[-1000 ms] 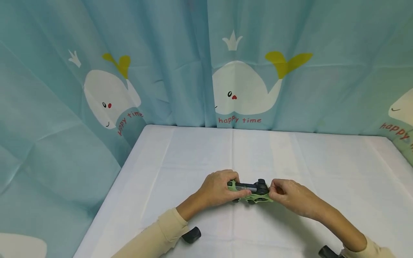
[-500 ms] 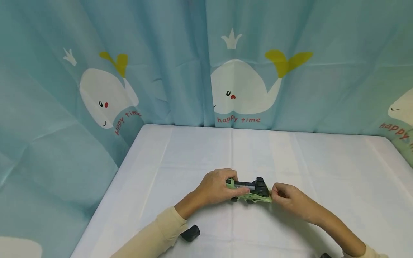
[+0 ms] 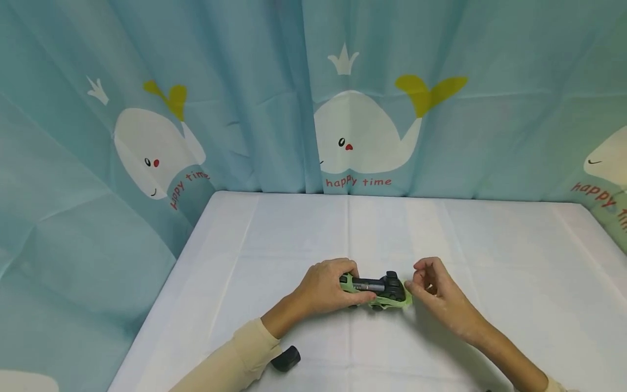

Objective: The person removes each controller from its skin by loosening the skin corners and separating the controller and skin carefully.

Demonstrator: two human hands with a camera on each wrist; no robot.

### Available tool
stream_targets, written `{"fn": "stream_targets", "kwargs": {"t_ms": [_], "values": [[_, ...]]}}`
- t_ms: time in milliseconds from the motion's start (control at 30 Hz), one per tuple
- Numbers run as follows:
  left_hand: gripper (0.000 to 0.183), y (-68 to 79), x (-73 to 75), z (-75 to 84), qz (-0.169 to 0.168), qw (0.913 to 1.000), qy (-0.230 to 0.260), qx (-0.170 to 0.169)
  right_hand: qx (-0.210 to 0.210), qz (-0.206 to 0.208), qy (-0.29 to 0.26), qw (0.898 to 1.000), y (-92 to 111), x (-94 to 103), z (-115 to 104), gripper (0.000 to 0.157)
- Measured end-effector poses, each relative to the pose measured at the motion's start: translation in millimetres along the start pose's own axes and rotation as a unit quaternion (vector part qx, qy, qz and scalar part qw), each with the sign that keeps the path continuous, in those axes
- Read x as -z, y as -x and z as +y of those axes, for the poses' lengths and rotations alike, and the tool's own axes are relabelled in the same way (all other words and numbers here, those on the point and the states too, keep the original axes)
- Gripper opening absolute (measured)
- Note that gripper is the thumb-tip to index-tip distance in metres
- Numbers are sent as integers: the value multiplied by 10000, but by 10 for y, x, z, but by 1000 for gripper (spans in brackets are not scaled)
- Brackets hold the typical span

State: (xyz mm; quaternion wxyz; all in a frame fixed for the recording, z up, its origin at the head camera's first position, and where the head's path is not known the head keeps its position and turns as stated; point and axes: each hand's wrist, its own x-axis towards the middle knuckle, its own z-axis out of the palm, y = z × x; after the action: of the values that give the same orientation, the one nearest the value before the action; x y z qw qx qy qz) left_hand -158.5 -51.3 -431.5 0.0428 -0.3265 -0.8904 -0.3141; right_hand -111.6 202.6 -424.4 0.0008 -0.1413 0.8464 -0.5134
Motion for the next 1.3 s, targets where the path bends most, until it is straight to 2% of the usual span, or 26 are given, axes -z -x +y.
{"fn": "stream_targets", "kwargs": {"t_ms": [100,233,300,400,467,533,567,667,733,800,900,1033,1100,1200,1300], "values": [[39,-1,4,6,40,10000,-26,-60,226,-48,120,9997,-25,-39,-55,32],[39,10,12,-5,-42,9999,110,-1,503,-651,498,9954,-80,-116,-129,46],[39,23,8,-12,-119,9996,250,63,678,-814,824,9910,-112,-146,-150,49],[38,44,-2,-18,-224,9975,640,189,868,-983,970,9866,-159,-157,-170,42],[38,59,3,-27,-368,9925,1148,209,999,-1091,881,9851,-188,-154,-177,36],[37,75,36,-41,-572,9814,1833,88,1052,-1270,776,9833,-207,-150,-183,34],[37,81,70,-42,-703,9730,2200,0,1042,-1371,761,9821,-208,-149,-185,34],[31,81,209,-39,-1187,9352,3333,-174,980,-1531,820,9799,-198,-143,-183,35],[23,61,306,-31,-1421,9176,3710,-140,959,-1557,918,9788,-188,-137,-177,35],[22,31,376,-23,-1591,9085,3865,15,957,-1506,1038,9785,-190,-133,-171,34],[31,-20,401,-29,-1660,9087,3820,290,860,-1371,1259,9788,-203,-130,-182,32],[40,-71,345,-25,-1423,9118,3767,806,503,-1231,1565,9787,-222,-146,-238,33],[42,-90,306,-15,-1306,9102,3804,988,412,-1200,1756,9762,-232,-169,-266,33],[40,-114,261,9,-1236,9104,3845,895,468,-1094,2093,9706,-246,-214,-290,30],[35,-121,253,34,-1373,9083,3894,668,631,-962,2366,9648,-251,-247,-298,28]]}}
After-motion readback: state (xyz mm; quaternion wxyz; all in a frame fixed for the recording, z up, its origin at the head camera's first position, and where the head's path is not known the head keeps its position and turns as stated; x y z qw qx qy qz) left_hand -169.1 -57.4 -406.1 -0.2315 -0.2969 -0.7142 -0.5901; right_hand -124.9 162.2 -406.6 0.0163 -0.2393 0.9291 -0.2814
